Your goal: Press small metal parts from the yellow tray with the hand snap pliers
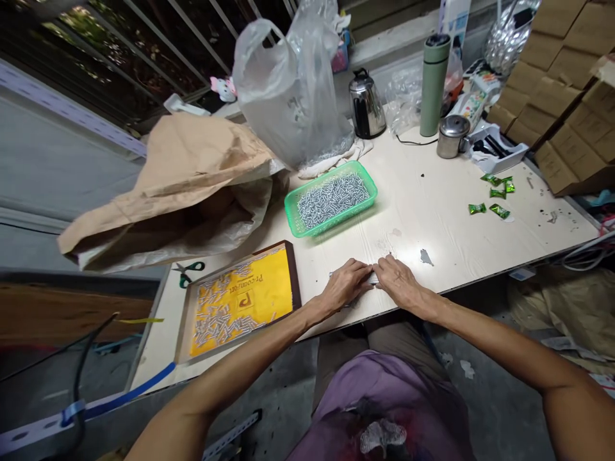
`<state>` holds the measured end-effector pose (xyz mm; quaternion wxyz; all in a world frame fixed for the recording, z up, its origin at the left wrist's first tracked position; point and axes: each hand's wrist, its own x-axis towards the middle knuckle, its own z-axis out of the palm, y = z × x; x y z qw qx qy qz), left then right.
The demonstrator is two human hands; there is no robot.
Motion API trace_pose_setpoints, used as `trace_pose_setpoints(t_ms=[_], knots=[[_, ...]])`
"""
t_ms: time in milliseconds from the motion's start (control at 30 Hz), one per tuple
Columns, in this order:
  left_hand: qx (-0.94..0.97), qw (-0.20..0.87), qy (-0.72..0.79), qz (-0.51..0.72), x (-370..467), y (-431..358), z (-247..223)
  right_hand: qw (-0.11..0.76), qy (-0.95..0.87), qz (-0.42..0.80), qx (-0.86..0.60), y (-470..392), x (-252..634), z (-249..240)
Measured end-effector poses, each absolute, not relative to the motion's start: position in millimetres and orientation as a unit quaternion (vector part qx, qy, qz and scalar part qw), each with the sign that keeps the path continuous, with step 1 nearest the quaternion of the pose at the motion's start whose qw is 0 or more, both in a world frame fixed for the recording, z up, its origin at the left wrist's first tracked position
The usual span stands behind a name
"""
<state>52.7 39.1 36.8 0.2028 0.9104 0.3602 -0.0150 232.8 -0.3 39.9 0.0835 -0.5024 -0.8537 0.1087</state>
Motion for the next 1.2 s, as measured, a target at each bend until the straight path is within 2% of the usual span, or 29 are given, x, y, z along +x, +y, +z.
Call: trace_pose_setpoints(t_ms=[200, 367, 600, 800, 933, 1033, 1200], knots=[[0.908, 0.180, 0.357, 0.124, 46.4, -4.9, 15.2, 0.071, -0.875, 0.146, -0.456, 13.0, 253.8, 46.7], [0.907, 0.222, 0.333, 0.129, 49.7, -31.2, 6.7, 0.069, -0.864, 0.071, -0.494, 34.5, 245.4, 36.8], [0.890, 0.272, 0.341, 0.134, 50.1, -32.7, 12.7, 0.030, -0.869, 0.051, -0.491, 66.0, 224.4, 53.4], [0.877, 0.300, 0.347, 0.142, 53.1, -35.2, 8.2, 0.021, -0.956, 0.096, -0.275, 40.5, 159.7, 61.9], [0.882, 0.279, 0.359, 0.123, 54.3, -37.2, 8.4, 0.025, -0.974, 0.073, -0.211, 33.9, 134.9, 49.0], [0.893, 0.266, 0.348, 0.101, 57.3, -34.2, 10.3, 0.082, -0.976, 0.103, -0.176, 37.9, 128.9, 45.9], [0.913, 0.234, 0.315, 0.111, 54.1, -28.6, 18.0, 0.339, -0.907, 0.176, -0.180, 53.2, 130.7, 89.7]])
